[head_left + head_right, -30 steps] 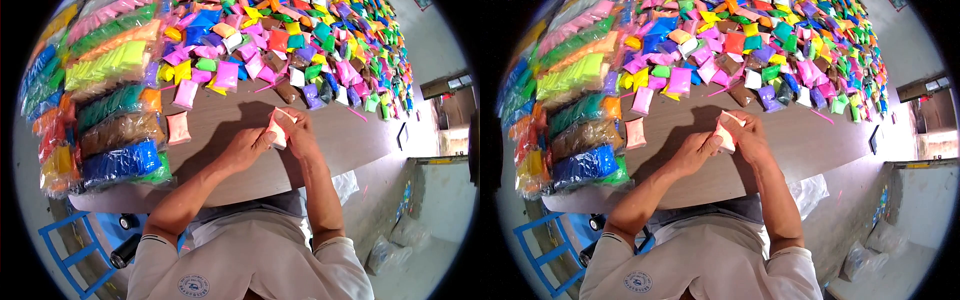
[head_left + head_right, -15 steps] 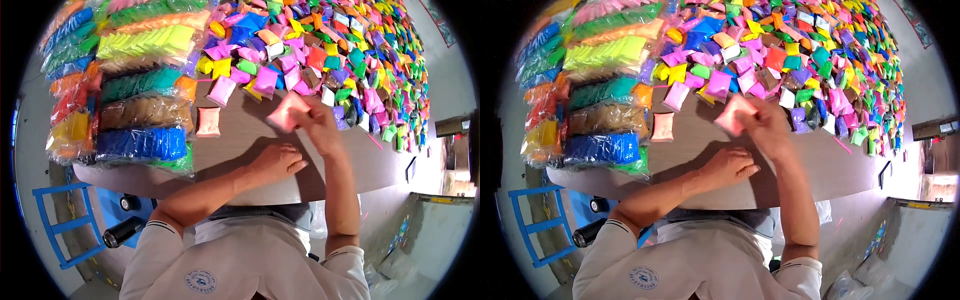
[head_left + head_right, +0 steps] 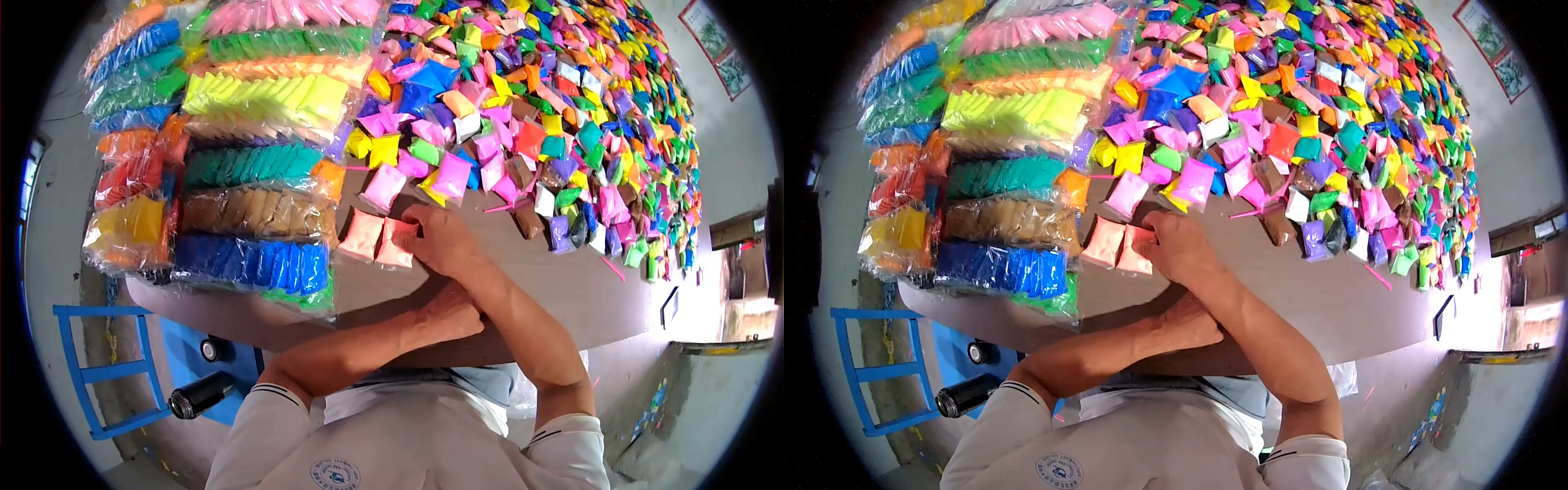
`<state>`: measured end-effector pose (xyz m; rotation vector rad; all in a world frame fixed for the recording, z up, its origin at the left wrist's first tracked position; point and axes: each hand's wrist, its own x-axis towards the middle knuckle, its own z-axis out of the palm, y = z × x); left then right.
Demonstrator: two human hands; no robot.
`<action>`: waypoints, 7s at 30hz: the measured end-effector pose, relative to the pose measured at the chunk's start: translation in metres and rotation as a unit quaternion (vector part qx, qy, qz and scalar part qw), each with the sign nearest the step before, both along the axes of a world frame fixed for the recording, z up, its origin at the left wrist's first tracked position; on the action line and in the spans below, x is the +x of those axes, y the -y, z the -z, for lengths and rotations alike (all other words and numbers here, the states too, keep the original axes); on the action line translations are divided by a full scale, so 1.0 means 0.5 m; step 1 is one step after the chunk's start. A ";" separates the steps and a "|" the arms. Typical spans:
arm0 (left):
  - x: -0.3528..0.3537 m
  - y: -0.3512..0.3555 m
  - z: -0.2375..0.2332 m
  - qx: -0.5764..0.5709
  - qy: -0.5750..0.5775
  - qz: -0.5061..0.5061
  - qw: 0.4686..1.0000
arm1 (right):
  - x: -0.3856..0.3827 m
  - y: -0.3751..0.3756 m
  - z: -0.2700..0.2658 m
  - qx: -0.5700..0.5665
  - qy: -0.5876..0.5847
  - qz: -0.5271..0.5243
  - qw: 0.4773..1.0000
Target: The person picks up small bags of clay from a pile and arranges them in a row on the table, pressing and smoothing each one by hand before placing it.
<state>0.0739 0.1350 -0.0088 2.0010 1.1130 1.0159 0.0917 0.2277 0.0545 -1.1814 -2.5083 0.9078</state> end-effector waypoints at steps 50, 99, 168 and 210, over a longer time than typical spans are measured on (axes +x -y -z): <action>-0.001 -0.017 -0.048 0.051 -0.042 0.044 0.997 | 0.092 -0.262 -0.045 0.317 -0.155 0.171 0.920; -0.037 -0.039 -0.078 -0.258 0.245 0.019 0.934 | 0.346 0.066 0.021 -0.349 -0.414 0.164 0.825; -0.026 -0.031 -0.048 -0.198 0.102 0.040 0.974 | 0.257 0.120 0.040 -0.330 -0.583 0.221 0.709; 0.002 -0.004 -0.011 0.004 -0.055 0.039 0.998 | 0.111 0.010 0.025 0.077 -0.097 0.064 0.990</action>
